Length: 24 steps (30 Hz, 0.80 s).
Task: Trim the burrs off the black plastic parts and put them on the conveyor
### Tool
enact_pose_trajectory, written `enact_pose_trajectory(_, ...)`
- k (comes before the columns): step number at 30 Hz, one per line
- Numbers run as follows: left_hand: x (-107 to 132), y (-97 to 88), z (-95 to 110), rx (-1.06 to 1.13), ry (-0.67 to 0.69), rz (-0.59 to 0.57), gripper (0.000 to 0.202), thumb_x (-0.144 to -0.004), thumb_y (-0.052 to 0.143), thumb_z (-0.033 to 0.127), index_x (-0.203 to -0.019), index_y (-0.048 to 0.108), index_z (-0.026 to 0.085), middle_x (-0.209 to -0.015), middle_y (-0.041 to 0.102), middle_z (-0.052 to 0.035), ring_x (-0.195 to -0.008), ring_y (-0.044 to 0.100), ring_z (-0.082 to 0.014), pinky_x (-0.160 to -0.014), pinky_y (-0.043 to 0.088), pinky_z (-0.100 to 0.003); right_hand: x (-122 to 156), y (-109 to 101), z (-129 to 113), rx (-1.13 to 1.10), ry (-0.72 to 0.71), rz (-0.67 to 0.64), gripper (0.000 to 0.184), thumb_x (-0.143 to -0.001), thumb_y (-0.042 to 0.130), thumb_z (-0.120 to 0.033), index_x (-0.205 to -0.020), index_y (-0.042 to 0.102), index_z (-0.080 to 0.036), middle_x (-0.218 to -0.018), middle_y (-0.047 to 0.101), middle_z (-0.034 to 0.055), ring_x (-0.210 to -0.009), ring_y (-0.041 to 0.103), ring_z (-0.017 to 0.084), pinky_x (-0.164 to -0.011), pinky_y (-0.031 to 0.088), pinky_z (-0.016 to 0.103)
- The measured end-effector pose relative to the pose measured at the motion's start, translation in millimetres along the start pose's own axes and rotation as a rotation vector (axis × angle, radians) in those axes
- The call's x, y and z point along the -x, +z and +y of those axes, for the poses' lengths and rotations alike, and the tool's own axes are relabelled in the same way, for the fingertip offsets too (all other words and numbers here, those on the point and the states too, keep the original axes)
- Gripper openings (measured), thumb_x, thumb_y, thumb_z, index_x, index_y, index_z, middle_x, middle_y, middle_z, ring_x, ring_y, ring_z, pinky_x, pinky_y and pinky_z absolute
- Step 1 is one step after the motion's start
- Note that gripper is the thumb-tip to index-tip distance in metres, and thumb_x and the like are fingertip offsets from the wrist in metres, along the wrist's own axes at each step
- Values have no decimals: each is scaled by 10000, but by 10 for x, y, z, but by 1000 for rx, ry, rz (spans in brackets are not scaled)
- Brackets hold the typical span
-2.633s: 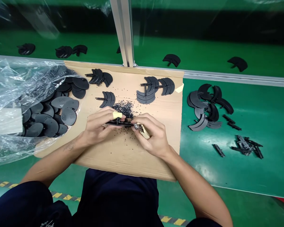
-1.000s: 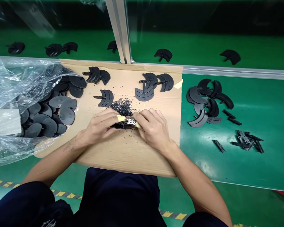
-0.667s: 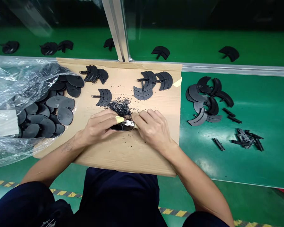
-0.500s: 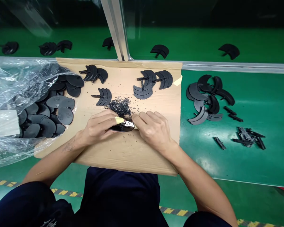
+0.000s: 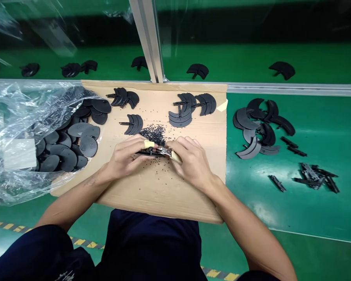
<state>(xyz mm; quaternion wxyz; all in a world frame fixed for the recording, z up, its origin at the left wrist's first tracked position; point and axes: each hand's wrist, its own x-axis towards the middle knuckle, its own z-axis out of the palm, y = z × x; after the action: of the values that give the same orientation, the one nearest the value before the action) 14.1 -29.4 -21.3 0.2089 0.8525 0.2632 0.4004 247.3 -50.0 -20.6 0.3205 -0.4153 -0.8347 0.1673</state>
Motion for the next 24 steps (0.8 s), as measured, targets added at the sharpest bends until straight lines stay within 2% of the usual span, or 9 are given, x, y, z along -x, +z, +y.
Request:
enact_pose_trajectory(4, 5, 8, -13, 21, -42, 32, 183, -963, 679, 283, -1080, 681, 143, -882, 730, -63, -782, 619, -152, -747, 526, -312, -14, -8, -40, -155, -11, -2, 153, -944, 612, -182, -1094, 644, -187, -938, 685, 73, -824, 611, 202, -728, 487, 350)
enact_pose_trajectory(8, 13, 41, 15, 70, -55, 49, 199, -970, 668, 273, -1121, 686, 145, -918, 747, -74, -806, 642, -155, -763, 532, -317, -5, 41, -49, -211, -30, 34, 115, -954, 648, -234, -1059, 641, -186, -919, 686, 79, -817, 634, 200, -715, 512, 353)
enact_pose_trajectory(16, 13, 80, 77, 116, -49, 64, 261, -974, 659, 256, -1218, 666, 166, -988, 764, -80, -849, 674, -159, -776, 560, -317, 18, 90, -74, -143, -124, 79, 122, -949, 574, -128, -1043, 634, -178, -954, 721, 105, -844, 684, 209, -715, 538, 349)
enact_pose_trajectory(21, -9, 20, 68, 91, 0, -17, 273, -988, 635, 368, -1110, 678, 128, -877, 736, -76, -793, 660, -154, -734, 564, -300, 37, 84, -92, -38, -165, 89, 114, -965, 557, -148, -1042, 635, -177, -889, 711, 86, -781, 667, 196, -664, 512, 325)
enact_pose_trajectory(24, -3, 15, 73, 53, 17, -3, 271, -1011, 595, 364, -1087, 679, 118, -857, 733, -81, -777, 658, -153, -713, 566, -295, 39, 85, -106, -11, -193, 98, 97, -975, 549, -142, -1028, 626, -168, -853, 696, 77, -763, 652, 187, -651, 499, 312)
